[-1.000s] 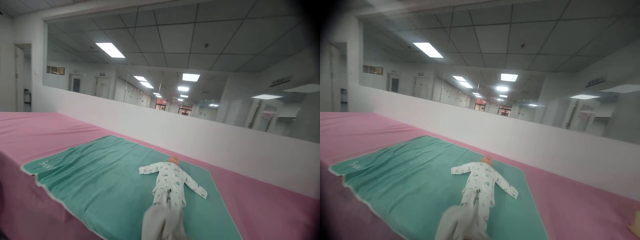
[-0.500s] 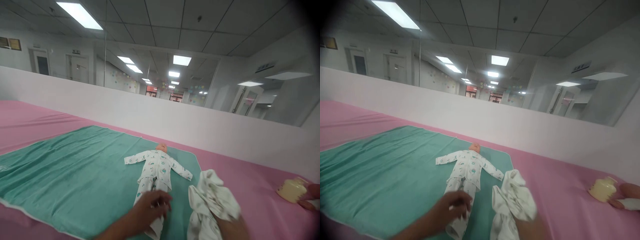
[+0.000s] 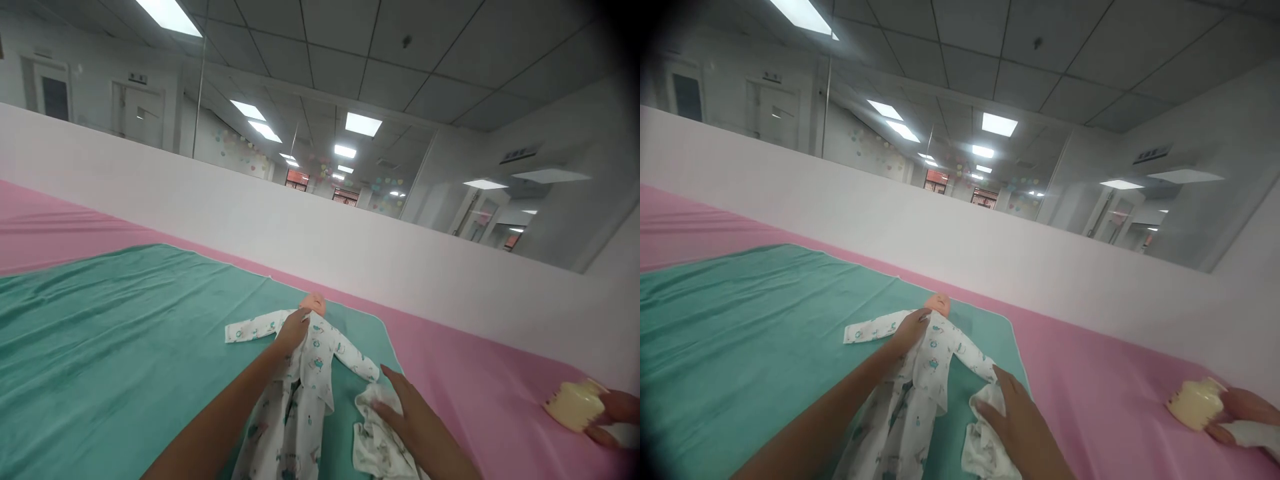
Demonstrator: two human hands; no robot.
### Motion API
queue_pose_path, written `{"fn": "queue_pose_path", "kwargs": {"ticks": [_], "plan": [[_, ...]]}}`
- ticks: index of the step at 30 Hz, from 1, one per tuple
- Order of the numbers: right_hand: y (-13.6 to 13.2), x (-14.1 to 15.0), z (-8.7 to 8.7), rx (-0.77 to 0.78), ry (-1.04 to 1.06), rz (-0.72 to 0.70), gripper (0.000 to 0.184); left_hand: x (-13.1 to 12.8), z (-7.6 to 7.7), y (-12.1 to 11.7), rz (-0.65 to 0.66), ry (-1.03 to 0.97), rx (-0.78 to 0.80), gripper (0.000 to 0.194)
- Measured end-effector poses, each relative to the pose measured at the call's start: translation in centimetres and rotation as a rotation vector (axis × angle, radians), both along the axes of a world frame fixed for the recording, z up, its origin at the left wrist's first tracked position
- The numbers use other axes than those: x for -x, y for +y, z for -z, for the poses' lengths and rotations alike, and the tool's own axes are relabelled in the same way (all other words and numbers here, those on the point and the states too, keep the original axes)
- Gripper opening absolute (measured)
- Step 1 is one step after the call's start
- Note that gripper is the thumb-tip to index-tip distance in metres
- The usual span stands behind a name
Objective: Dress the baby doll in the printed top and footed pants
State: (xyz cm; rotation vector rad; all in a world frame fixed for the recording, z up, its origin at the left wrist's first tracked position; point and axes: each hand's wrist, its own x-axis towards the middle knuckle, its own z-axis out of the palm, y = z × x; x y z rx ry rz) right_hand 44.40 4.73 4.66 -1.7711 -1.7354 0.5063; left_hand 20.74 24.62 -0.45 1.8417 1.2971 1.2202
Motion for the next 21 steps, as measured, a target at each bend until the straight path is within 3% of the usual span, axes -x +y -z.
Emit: {"fn": "queue_pose_path", "kwargs": {"ticks": [3,6,9,11,16,21], "plan": [[5.1,4.7,-0.7,-0.114,0.056,-0.067,0.041,-0.9,1.3,2.3,-0.024,0.034,-0.004,0.039],[11.8,9.0,1.1,-0.254,0.021,-0.116,0.034,-0.8,2.5,3.8,-0.046,0.068,-0.036,0.04],[17.9,11.7,3.4,-0.28,-0.178,-0.027,0.033,-0.2,3.3,4.8,-0.05,0.096,-0.08,0.038],[20.7,12.5,4.5,-0.255,-0.388,-0.039,0.029,0.2,3.8,5.3,-0.025,0.086,-0.121,0.038],[23.5,11.7,5.5,-0.26,-0.825,-0.224,0.032,0.3,4.7,6.1,0.02,0.045,-0.215,0.039],[23.8,11.1,6.1,-0.234,-0.691,-0.154,0.033,0.2,4.6,5.6,-0.005,0.13,-0.238,0.04]]}}
